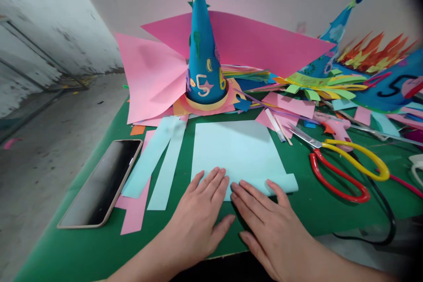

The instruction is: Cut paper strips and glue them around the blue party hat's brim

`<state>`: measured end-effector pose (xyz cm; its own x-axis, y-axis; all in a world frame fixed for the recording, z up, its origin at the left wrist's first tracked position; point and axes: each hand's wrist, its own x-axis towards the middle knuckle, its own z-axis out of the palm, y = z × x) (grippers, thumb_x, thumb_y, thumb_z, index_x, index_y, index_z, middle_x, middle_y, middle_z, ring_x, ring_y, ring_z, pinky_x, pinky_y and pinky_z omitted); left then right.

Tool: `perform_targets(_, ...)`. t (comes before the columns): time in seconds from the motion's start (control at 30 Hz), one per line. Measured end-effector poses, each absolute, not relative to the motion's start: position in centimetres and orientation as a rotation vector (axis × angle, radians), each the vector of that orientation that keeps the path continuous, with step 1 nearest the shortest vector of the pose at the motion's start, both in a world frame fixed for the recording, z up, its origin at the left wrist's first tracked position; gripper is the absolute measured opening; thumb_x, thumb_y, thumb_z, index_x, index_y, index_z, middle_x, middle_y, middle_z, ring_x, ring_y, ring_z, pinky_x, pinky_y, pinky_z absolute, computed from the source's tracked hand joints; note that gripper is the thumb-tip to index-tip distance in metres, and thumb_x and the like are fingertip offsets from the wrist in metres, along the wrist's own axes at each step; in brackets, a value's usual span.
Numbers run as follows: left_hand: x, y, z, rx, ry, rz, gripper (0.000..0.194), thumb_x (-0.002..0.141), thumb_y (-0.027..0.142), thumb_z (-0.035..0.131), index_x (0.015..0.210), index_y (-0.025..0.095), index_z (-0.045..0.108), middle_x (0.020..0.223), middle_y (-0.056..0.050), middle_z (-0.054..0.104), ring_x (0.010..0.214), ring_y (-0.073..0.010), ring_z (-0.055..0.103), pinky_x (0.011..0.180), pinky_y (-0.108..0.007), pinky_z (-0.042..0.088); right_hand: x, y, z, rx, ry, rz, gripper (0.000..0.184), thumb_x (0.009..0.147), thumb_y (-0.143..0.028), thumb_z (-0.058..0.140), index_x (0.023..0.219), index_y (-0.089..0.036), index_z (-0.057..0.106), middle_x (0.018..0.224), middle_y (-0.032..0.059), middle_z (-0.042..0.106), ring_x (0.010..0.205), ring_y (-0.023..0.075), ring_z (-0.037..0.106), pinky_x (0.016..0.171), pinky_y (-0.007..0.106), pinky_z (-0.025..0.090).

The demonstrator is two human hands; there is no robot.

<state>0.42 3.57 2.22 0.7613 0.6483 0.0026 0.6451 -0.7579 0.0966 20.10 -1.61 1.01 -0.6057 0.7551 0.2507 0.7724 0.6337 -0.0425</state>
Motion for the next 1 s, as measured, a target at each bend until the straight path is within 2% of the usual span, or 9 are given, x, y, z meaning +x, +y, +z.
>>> perform_targets(0.2,0.14,3.72,2.05,2.879,1.027,0.073,0.052,0.090,0.039,0.043,0.134,0.010,0.043,0.140,-0.013,0.042,0.130,-0.0274,0.038,0.105,-0.046,0.033,20.21,-1.48,0.74,-1.219,-2.637,-0.074,0.042,0.090,-0.029,0.040,0.129,-0.016,0.050,0.138,0.0037,0.047,0.126,0.0223,0.042,0.098,0.043,0.026)
perform_targets(0.5,-0.13,3.69,1.35,2.934,1.023,0.095,0.053,0.093,0.044,0.036,0.133,0.011,0.044,0.141,-0.012,0.040,0.130,-0.0266,0.037,0.106,-0.046,0.028,20.25,-1.45,1.07,-1.210,-2.663,-0.139,0.041,0.093,-0.035,0.036,0.126,-0.019,0.053,0.136,0.0023,0.049,0.123,0.0203,0.045,0.094,0.040,0.027)
perform_targets(0.8,0.02,3.67,1.63,2.950,1.018,0.106,0.051,0.093,0.044,0.035,0.131,0.011,0.047,0.139,-0.013,0.042,0.129,-0.0264,0.039,0.108,-0.046,0.024,20.26,-1.34,1.21,-1.187,-2.648,-0.096,0.041,0.091,-0.035,0.040,0.126,-0.018,0.054,0.135,0.0042,0.051,0.120,0.0219,0.048,0.091,0.038,0.033)
perform_targets(1.0,-0.12,3.72,1.58,2.977,1.020,0.079,0.053,0.094,0.045,0.033,0.133,0.012,0.044,0.140,-0.012,0.041,0.130,-0.0253,0.038,0.109,-0.047,0.019,20.29,-1.43,1.07,-1.195,-2.646,-0.140,0.041,0.092,-0.035,0.038,0.125,-0.018,0.055,0.135,0.0037,0.050,0.120,0.0215,0.048,0.091,0.039,0.032)
